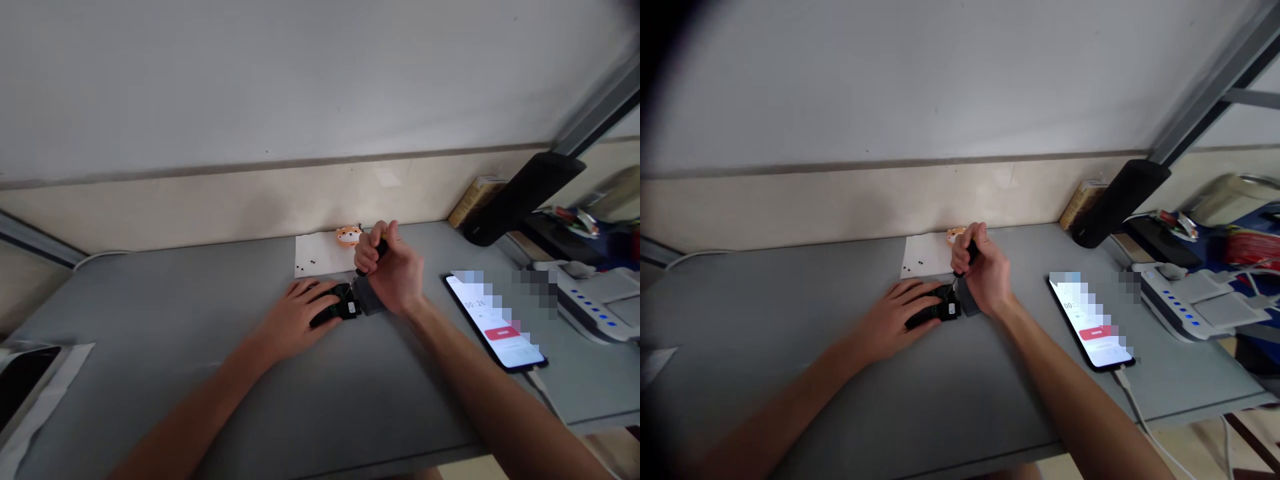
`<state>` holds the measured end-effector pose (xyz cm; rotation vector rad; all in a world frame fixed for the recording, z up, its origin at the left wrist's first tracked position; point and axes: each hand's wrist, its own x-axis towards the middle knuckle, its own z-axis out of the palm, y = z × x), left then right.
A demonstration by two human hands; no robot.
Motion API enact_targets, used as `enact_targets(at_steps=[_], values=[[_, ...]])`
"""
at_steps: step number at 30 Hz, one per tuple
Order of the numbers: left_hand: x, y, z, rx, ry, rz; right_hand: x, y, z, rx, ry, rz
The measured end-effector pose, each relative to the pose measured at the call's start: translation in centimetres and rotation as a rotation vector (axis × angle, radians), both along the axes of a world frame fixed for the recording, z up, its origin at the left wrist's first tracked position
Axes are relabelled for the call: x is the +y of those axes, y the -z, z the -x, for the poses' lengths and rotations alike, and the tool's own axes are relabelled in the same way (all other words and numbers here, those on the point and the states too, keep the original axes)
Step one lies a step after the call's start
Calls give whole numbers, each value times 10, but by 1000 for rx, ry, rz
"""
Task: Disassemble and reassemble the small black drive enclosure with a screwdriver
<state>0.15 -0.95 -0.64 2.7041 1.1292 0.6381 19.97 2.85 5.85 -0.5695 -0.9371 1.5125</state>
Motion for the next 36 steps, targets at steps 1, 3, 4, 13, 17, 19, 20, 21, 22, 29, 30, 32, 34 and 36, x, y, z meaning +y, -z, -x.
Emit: enact_targets(at_steps=[1, 3, 4, 13, 17, 19, 20, 21, 22, 29, 30, 32, 34, 36], values=[[0, 0, 0, 0, 0, -2, -1, 0, 1, 3, 22, 10], [-1, 0, -1, -7, -4, -16, -1, 0, 2, 20, 39, 34], [-1, -1, -2, -12, -7, -24, -1, 0, 3, 33, 39, 45], [-6, -8, -13, -58, -42, -57, -1, -5, 5, -4, -47, 76], [-7, -7, -15, -109, -31, -85, -3, -2, 6, 37, -8, 48], [-7, -6, -15, -126, -32, -91, -4, 0, 6, 31, -13, 3], [-7, -5, -15, -131, -33, -93, -4, 1, 5, 23, -23, -15], [-7, -5, -15, -134, -33, -94, -4, 1, 4, 15, -36, -26], [-8, -4, -15, -137, -33, -97, -4, 1, 4, 9, -46, -30], [-8, -4, -15, -131, -39, -91, 1, -1, 1, -5, -73, 65], [-7, -4, -15, -125, -43, -86, 1, -2, 2, -1, -65, 65], [-7, -4, -15, -111, -47, -78, -1, -1, 2, 8, -50, 40], [-7, -4, -15, -99, -43, -70, -3, -1, 2, 22, -60, 10], [-7, -4, -15, -92, -35, -72, -4, 0, 0, 27, -84, 10]])
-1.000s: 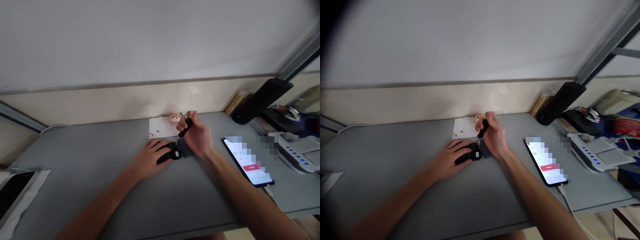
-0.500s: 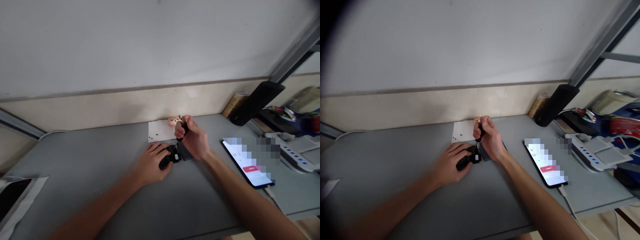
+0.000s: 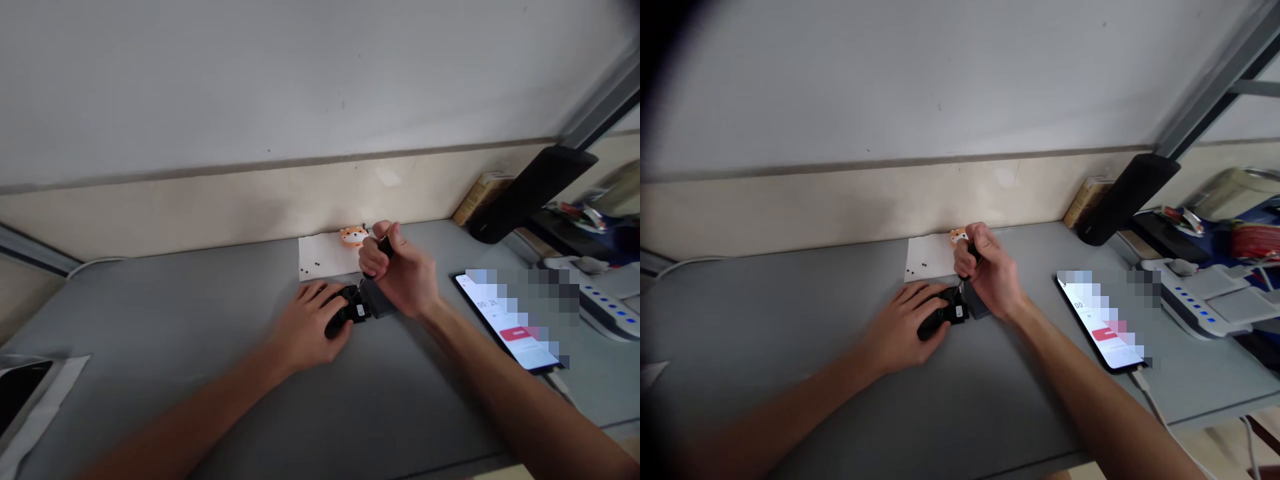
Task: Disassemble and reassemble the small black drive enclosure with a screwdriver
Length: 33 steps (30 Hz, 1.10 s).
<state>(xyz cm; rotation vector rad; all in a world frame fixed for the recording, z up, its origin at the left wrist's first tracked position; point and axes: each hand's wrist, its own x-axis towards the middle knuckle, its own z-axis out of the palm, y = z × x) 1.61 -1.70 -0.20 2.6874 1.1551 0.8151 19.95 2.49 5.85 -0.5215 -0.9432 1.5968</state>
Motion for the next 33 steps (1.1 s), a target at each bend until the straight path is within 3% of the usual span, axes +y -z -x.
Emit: enact_targets(at_steps=[12, 24, 33], values=[[0, 2, -1, -46, -2, -15, 3, -2, -4, 47, -50, 121], [0, -2, 2, -37, 16, 6, 3, -1, -3, -36, -79, 15], [4, 7, 4, -31, -1, -31, -2, 1, 1, 37, -113, -19]])
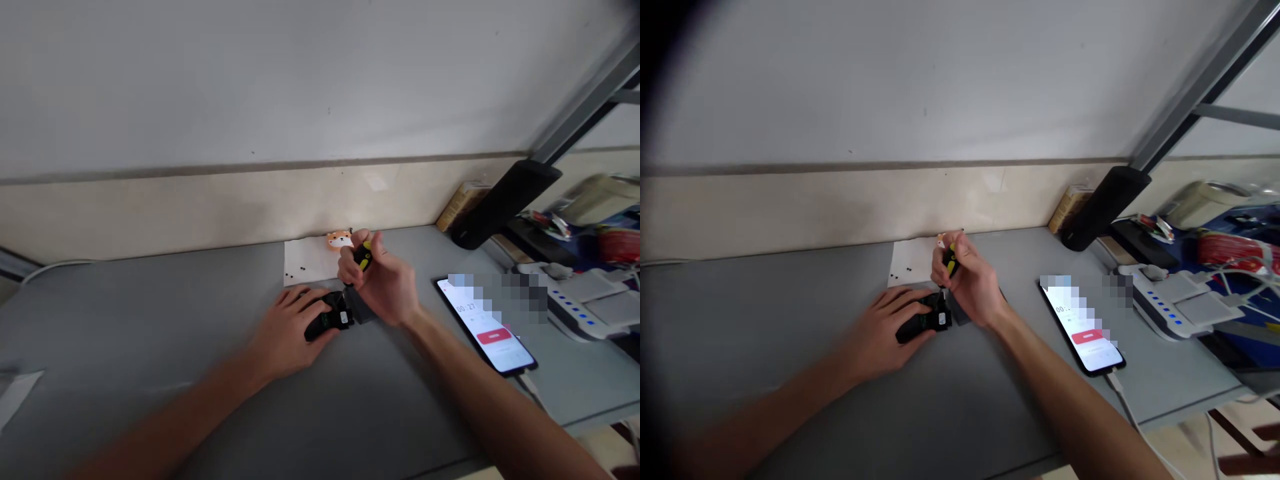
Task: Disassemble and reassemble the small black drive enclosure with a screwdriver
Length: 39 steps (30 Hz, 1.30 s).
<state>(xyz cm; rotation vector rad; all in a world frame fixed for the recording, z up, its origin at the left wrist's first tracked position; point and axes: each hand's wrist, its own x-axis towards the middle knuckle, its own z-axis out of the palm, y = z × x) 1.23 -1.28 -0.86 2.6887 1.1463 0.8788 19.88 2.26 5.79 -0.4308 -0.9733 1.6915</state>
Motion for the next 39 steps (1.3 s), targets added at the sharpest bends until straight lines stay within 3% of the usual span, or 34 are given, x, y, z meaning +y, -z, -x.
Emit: enact_targets(at_steps=[8, 16, 23, 27, 32, 39], values=[[0, 2, 0, 17, -24, 8, 6, 1, -4, -120, 56, -22], [-1, 1, -1, 42, -75, 87, 1, 2, 1, -47, 97, -45], [-2, 1, -1, 39, -52, 53, 3, 1, -2, -133, 144, -69], [-2, 0, -2, 31, -37, 49, 5, -1, -3, -202, 85, -40], [-2, -1, -3, 11, -28, 53, 1, -2, 3, -105, 119, 23], [0, -1, -1, 27, 0, 35, 2, 9, 5, -57, 205, -3]])
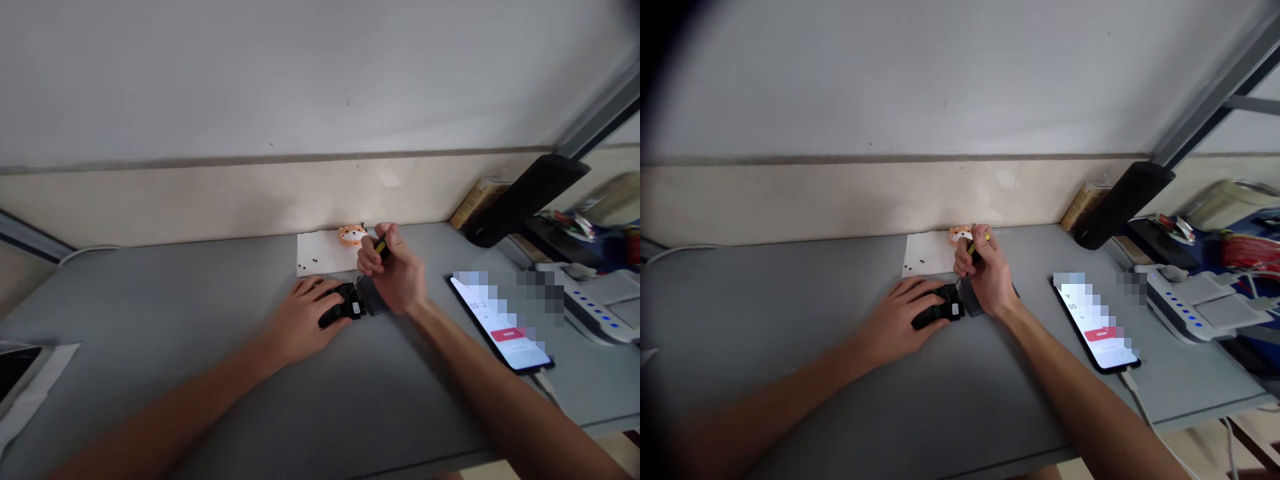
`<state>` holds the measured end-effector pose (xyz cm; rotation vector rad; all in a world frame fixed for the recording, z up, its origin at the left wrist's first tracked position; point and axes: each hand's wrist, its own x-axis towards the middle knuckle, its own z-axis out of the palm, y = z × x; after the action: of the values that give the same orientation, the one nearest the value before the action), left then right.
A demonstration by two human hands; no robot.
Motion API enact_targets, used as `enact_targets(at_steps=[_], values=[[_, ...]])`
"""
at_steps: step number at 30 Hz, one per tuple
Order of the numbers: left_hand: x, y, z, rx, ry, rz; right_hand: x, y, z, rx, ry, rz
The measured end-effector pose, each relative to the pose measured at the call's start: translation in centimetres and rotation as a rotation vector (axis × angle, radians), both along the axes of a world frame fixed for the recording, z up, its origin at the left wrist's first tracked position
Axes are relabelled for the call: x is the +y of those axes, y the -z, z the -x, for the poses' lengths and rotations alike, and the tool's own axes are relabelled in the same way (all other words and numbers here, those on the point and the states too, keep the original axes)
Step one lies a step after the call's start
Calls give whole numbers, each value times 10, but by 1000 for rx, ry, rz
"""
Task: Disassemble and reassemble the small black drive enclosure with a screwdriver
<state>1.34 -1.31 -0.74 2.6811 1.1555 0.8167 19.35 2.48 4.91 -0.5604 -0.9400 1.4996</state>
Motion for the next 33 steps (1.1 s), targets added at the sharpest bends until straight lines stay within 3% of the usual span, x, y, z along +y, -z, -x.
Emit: enact_targets(at_steps=[5, 10, 19, 24, 28, 33], values=[[0, -1, 1, 19, -10, 10, 10, 2, -9, -105, 34, -69], [0, -2, 0, 20, -16, 23, 11, -4, -14, -120, -119, -42], [-1, -1, -1, 23, -17, 14, 5, -3, -6, 22, -49, 59], [0, -1, 0, 37, -16, 51, 9, -4, -12, -71, -17, 28], [0, -1, 0, 33, -12, 50, 11, -4, -15, -178, -67, -44], [0, -1, 0, 19, -10, 59, 8, -6, -8, -68, -87, 33]])
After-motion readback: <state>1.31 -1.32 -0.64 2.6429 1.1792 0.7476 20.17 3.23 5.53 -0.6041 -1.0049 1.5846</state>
